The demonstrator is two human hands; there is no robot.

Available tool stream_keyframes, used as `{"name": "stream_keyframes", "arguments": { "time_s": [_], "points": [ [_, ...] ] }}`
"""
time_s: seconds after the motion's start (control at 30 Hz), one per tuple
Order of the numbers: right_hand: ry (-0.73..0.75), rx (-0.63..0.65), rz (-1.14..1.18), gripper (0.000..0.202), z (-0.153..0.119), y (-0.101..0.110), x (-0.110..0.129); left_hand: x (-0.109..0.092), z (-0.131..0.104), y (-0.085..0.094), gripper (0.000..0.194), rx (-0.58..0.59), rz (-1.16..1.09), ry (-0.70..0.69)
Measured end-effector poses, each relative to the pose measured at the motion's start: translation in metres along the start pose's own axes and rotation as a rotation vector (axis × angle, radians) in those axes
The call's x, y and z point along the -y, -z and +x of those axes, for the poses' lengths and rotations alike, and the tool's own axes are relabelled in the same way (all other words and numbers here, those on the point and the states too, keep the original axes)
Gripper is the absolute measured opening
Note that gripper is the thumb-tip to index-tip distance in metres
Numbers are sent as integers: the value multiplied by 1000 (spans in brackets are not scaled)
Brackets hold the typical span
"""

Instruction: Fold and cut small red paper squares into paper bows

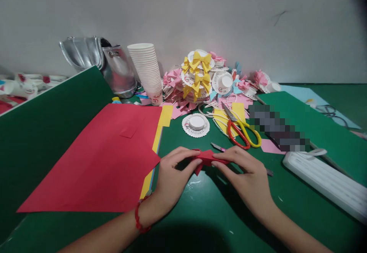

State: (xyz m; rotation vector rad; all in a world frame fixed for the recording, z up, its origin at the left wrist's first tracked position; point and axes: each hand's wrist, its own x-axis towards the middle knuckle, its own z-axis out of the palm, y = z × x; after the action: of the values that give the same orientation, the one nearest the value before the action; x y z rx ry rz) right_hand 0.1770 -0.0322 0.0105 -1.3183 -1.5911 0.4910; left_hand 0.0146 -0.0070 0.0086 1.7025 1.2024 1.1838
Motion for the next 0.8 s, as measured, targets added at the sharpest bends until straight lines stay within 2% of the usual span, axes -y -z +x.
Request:
{"name": "stream_keyframes", "arguments": {
  "time_s": [0.13, 0.23, 0.37, 0.43, 0.57, 0.7, 0.8],
  "points": [
    [-36, -36, 17, 7, 1, 0, -1, -1, 0, 0, 7, 24, 36, -41],
    [-142, -8, 150, 6, 2, 0, 0, -2, -1, 0, 7, 62, 17, -34],
    [-420, 78, 343, 9, 2, 0, 3, -6, -2, -1, 5, 207, -188, 177],
    [-485, 79, 378, 11, 2, -1, 4, -7, 0, -2, 6, 263, -274, 313],
    [-439, 28, 421, 11, 3, 0, 4, -6, 5, -1, 12, 306, -473, 518],
    [-342, 96, 501, 14, 3, 4, 3, -1, 6, -1, 18, 288, -636, 554],
    [-323, 101, 488, 12, 3, 6, 3, 1, 5, -1, 21, 306, -670, 545]
  ]
}}
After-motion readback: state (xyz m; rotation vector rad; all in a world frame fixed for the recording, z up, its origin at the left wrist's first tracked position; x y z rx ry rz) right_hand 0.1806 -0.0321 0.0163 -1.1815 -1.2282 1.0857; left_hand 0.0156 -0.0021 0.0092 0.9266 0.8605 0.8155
